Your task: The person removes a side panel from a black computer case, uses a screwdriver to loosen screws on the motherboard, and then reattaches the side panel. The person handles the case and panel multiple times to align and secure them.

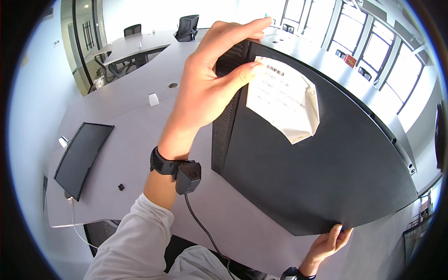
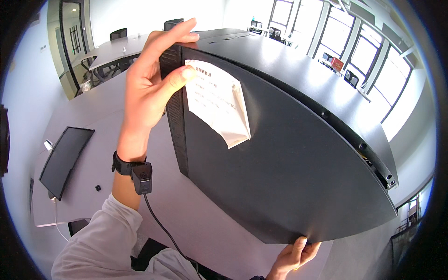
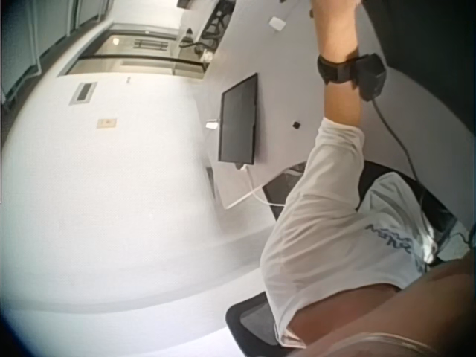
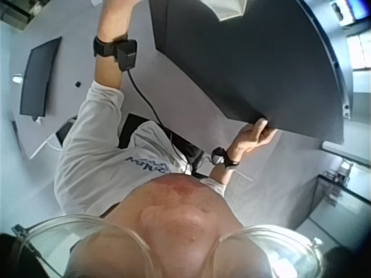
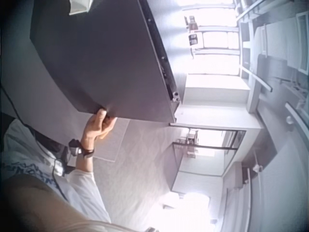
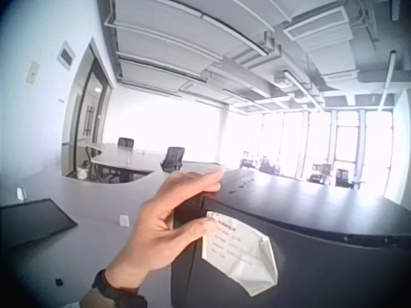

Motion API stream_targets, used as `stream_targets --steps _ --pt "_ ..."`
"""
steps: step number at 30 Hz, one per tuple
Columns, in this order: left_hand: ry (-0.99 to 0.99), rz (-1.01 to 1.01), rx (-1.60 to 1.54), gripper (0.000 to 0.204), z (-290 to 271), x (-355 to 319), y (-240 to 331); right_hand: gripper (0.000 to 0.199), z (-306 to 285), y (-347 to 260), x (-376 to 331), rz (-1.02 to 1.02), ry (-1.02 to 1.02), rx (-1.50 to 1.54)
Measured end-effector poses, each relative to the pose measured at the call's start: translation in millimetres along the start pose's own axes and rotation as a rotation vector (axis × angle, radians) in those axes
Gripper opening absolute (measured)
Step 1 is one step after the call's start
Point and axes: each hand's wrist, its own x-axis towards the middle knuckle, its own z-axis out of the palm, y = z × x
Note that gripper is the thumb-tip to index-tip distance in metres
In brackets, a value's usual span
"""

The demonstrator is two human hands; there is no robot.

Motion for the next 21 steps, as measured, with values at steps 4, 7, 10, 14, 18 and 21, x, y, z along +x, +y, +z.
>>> stream_targets --steps 4,7,10,14,18,21 --pt "-0.038 0.005 0.051 0.057 -2.9 1.1 3.2 0.054 -5.9 -0.4 1.7 0.063 -0.037 0.009" --pt "-0.038 -0.015 0.028 0.058 -1.9 1.1 4.4 0.054 -5.5 -0.4 3.4 0.059 -0.031 0.021" --pt "-0.036 -0.021 0.008 0.06 -1.4 1.2 4.2 0.054 -4.0 -0.8 3.0 0.066 -0.004 0.02" --pt "-0.036 -0.015 0.014 0.06 -1.6 1.3 3.2 0.054 -3.1 -1.4 2.5 0.052 0.025 -0.005" --pt "-0.044 -0.026 0.034 0.058 -2.0 0.0 2.8 0.054 -2.5 -4.7 5.7 0.085 0.013 -0.007" --pt "-0.048 -0.032 0.019 0.055 -2.8 -0.3 2.3 0.054 -2.4 -9.5 10.2 0.11 -0.008 -0.001"
